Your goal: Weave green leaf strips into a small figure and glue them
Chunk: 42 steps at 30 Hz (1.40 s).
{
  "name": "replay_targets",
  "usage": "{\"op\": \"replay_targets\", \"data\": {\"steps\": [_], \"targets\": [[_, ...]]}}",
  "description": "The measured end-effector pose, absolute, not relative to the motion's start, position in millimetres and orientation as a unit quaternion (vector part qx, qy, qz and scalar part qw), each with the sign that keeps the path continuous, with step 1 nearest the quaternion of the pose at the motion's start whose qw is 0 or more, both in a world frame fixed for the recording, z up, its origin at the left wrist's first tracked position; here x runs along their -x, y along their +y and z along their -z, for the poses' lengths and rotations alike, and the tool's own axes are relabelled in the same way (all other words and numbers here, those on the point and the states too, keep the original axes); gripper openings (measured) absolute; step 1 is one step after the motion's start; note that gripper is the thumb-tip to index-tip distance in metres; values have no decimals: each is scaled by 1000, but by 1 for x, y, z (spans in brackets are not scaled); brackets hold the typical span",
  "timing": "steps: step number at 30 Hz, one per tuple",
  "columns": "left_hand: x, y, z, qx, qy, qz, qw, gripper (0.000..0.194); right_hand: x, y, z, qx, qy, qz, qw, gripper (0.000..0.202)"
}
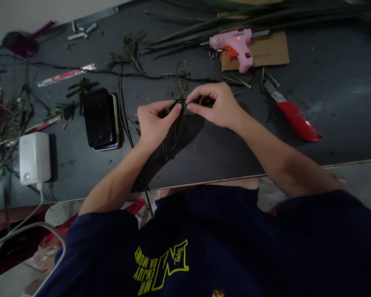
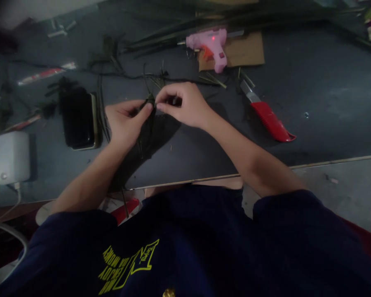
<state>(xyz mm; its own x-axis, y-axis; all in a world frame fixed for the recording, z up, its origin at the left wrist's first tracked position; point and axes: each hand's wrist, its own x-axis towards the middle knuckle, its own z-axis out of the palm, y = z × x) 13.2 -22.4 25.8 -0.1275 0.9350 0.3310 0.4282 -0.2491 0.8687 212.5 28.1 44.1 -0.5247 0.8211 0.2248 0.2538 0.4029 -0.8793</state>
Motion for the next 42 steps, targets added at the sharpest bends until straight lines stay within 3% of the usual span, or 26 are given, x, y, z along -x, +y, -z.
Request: {"op": "replay_targets", "data": {"steps": [7,17,29,42], "targets": [[-17,-19,-18,-603,518,-533,291,15,-208,27,-38,402,-740,-392,371,2],[-24,-19,-8,-564,542,-548,296,25,-205,28,-37,422,-684,-475,358,13],[-25,-22,-7,-566,505,-563,327,35,-202,31,-33,409,-622,-534,400,35],[-23,-23,-9,-607,502,-532,311,34,-207,36,-31,413,-606,-586,345,35]]}}
